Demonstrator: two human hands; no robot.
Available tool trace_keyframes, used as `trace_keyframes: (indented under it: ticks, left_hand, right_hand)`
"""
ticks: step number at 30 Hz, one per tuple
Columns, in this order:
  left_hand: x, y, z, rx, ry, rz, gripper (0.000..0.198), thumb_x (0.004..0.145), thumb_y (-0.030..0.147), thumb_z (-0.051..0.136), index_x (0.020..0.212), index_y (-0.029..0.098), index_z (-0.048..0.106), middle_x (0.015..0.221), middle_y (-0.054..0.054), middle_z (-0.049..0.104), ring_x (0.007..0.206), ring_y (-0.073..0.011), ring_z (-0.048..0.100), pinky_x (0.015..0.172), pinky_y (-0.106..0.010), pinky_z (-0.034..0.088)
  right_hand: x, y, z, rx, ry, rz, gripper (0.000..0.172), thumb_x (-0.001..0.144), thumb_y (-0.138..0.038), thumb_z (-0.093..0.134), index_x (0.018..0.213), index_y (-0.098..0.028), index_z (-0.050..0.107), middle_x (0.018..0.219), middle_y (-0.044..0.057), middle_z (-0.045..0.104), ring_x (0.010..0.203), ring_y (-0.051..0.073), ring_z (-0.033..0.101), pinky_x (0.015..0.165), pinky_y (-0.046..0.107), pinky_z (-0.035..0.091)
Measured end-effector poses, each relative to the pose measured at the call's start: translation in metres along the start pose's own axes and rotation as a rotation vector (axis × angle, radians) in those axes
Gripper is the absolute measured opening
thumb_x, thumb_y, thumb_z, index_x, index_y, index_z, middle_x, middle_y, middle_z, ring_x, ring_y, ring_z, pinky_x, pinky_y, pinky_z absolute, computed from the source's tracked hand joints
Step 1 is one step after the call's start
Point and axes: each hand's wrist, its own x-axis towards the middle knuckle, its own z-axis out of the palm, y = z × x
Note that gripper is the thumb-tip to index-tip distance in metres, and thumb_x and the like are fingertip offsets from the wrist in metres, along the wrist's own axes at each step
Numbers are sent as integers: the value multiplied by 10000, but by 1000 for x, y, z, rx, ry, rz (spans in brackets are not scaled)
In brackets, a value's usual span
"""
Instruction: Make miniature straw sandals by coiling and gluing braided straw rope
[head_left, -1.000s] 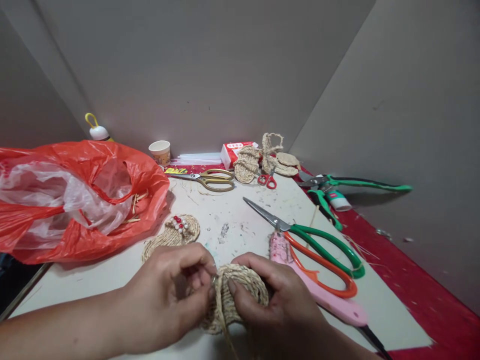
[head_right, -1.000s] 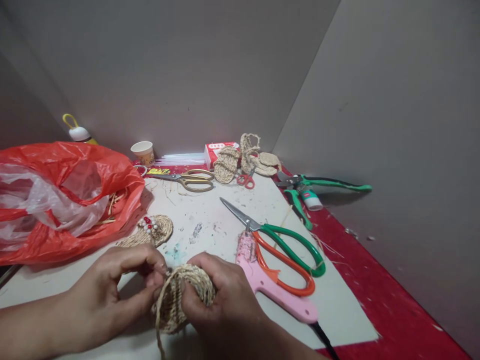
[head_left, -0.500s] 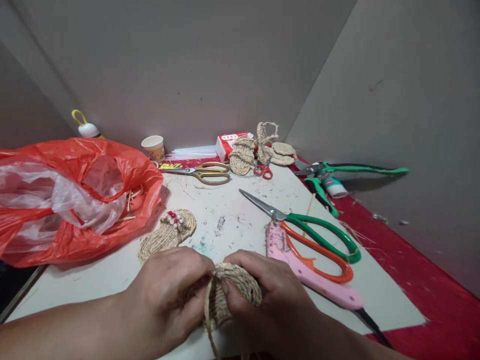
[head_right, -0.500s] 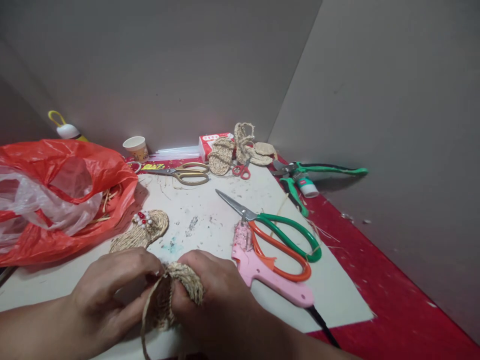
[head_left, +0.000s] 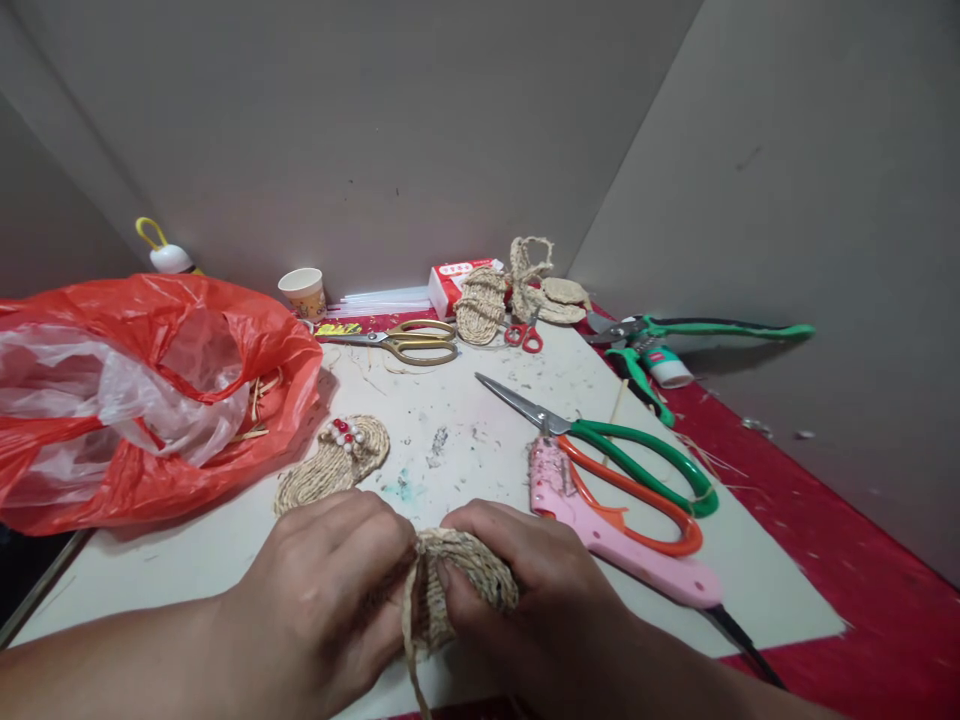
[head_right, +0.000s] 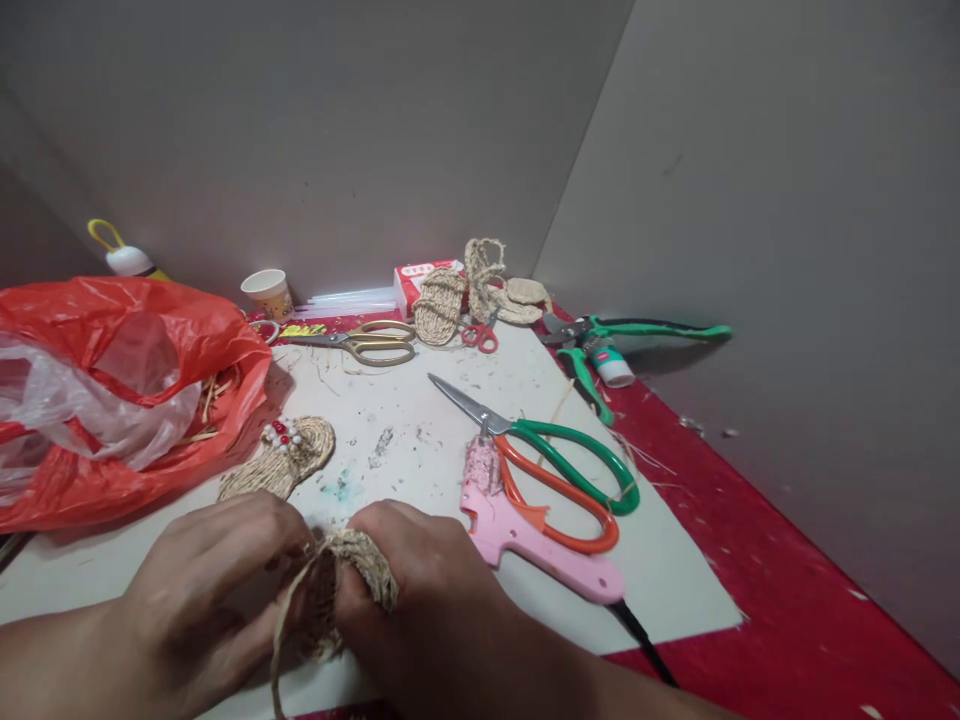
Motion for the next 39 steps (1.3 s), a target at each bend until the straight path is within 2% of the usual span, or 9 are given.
trace_keyframes:
  ticks: [4, 10, 16, 26, 29, 32, 34, 37, 39]
  left_hand:
    - [-3, -1, 2, 3, -13, 2, 124, 817, 93, 563, 785, 173, 474, 666, 4, 515, 596, -120, 448, 542, -241, 344]
    - [-6, -2, 5, 3, -14, 18, 120, 837, 100, 548, 802, 177, 464, 686, 6, 505, 614, -120, 436, 548, -245, 328]
    - [-6, -4, 8, 12, 3, 67, 214, 810, 46, 548, 734, 188, 406, 654, 25, 425, 588, -112, 371, 528, -255, 277]
    - [-2, -6, 9, -99, -6, 16, 162, 814, 59, 522, 707, 171, 479, 613, 22, 465, 562, -100, 416, 523, -239, 304]
    - [2, -5, 8, -164, 5, -94, 130, 816, 105, 533, 705, 168, 506, 601, 20, 495, 550, -98, 439, 517, -229, 326]
    - [5, -2, 2, -251, -92, -281, 102, 798, 160, 560, 723, 182, 495, 615, 29, 492, 546, -98, 436, 504, -217, 356]
    - [6, 1, -3, -309, -153, -390, 93, 780, 150, 555, 753, 196, 479, 640, 35, 487, 563, -99, 440, 509, -211, 377]
    - [6, 3, -7, -379, -74, -450, 145, 733, 92, 527, 793, 208, 466, 675, 37, 476, 586, -101, 442, 524, -210, 392]
    - [6, 1, -6, -429, 33, -456, 195, 698, 81, 515, 836, 211, 473, 692, 39, 460, 588, -100, 426, 517, -211, 382]
  right_hand:
    - [1, -3, -4, -9, -31, -52, 125, 806, -102, 502, 755, -212, 470, 660, -39, 577, 576, 108, 530, 537, 222, 365]
    - [2, -6, -4, -9, -44, 16, 143, 820, -115, 466, 712, -210, 462, 647, -22, 564, 579, 121, 520, 536, 233, 359]
    - [-1, -4, -2, -43, -51, -15, 141, 817, -111, 468, 718, -211, 454, 675, -19, 567, 598, 132, 516, 561, 250, 357]
    - [4, -9, -4, -29, -85, 14, 164, 811, -147, 478, 668, -209, 429, 613, -29, 539, 551, 124, 493, 531, 244, 338]
    - [4, -7, -2, 28, -90, 80, 183, 788, -145, 476, 634, -212, 403, 591, -32, 511, 539, 116, 464, 515, 236, 333]
    - [6, -6, -2, 143, -116, 157, 128, 767, -140, 481, 655, -203, 473, 604, -43, 522, 549, 104, 465, 524, 218, 352]
    - [9, -6, -2, 272, -158, 288, 100, 755, -150, 481, 681, -203, 522, 603, -50, 522, 542, 96, 458, 499, 199, 354]
    - [14, -9, -5, 443, -183, 498, 76, 721, -180, 483, 666, -198, 532, 556, -59, 457, 504, 91, 400, 439, 190, 319]
    - [17, -11, -7, 504, -171, 553, 54, 688, -192, 494, 638, -195, 511, 537, -64, 411, 495, 88, 365, 431, 192, 303]
